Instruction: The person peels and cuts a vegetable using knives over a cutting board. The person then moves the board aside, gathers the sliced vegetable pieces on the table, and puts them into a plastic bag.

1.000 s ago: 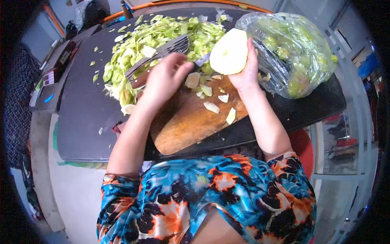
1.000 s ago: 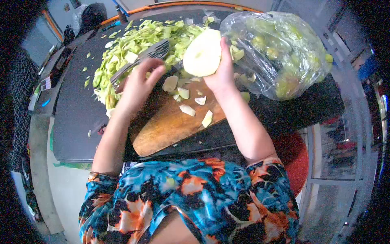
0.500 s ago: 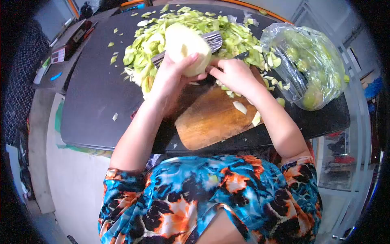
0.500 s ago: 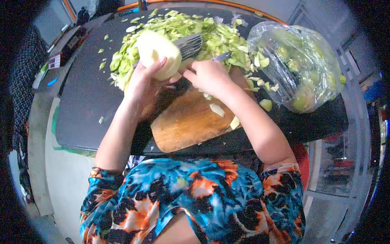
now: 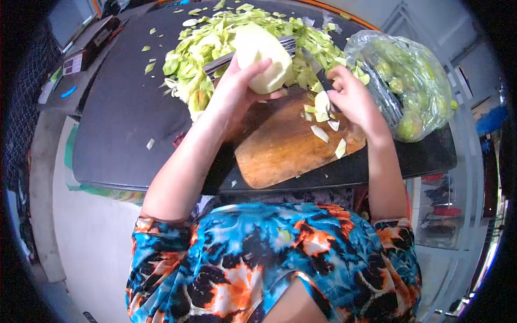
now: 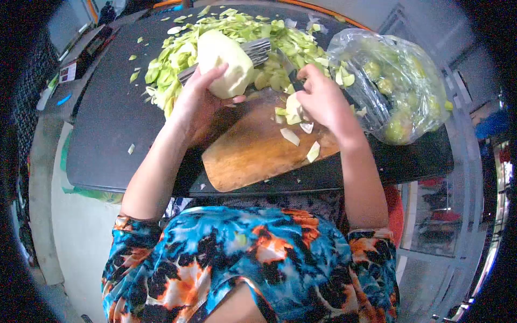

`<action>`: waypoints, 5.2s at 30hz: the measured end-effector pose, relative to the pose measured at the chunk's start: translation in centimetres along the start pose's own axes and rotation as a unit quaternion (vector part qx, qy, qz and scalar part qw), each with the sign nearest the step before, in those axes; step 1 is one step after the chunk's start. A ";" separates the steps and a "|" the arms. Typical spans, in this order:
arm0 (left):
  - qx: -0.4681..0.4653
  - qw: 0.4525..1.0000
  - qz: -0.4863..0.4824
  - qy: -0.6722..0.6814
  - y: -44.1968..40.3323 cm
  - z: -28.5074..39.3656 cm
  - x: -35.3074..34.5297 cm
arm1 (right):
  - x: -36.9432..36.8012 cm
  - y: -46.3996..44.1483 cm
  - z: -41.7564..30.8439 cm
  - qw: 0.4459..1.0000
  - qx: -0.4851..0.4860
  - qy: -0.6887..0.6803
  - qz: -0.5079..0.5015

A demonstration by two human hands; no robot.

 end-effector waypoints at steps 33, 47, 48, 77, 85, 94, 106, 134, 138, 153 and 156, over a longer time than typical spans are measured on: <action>0.064 0.996 0.028 -0.059 -1.5 -3.4 0.4 | 0.8 0.7 -6.2 0.932 0.274 0.238 0.014; 0.072 0.996 0.020 -0.051 -1.8 -3.8 0.4 | 0.5 0.9 -9.4 0.856 0.317 0.408 0.015; 0.066 0.996 0.025 -0.059 -1.8 -3.7 0.4 | 0.3 1.0 -9.5 0.857 0.300 0.419 0.008; 0.036 0.991 0.040 -0.121 -2.1 -3.9 0.5 | -1.1 0.9 -9.5 0.780 0.399 0.469 0.113; 0.044 0.992 0.027 -0.117 -2.2 -4.2 0.7 | -0.9 0.8 -9.8 0.768 0.411 0.479 0.115; 0.029 0.990 0.039 -0.129 -1.8 -3.8 0.1 | -1.1 0.5 -9.7 0.754 0.405 0.513 0.067; 0.009 0.984 0.028 -0.174 -2.2 -4.3 0.4 | -2.5 0.9 -7.6 0.771 0.403 0.491 0.041; 0.014 0.989 0.039 -0.143 -1.9 -4.0 0.2 | -2.9 1.5 -7.0 0.759 0.422 0.490 0.078; 0.009 0.991 0.041 -0.124 -2.0 -4.0 0.2 | -2.2 1.0 -7.5 0.771 0.409 0.477 0.107; 0.013 0.990 0.078 -0.113 -1.9 -4.0 0.9 | -3.1 0.7 -6.8 0.787 0.394 0.464 0.100; 0.012 0.992 0.079 -0.098 -2.0 -4.2 0.9 | -3.0 0.8 -6.4 0.784 0.403 0.460 0.108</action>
Point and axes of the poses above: each hand's wrist, its own y-axis away from the middle knuckle, its own x-axis out of the back of the hand, z = x × y, the point moved 7 cm from there along -y, towards the middle knuckle, and after that the axes turned 9 degrees about x, right-handed, at the moved point
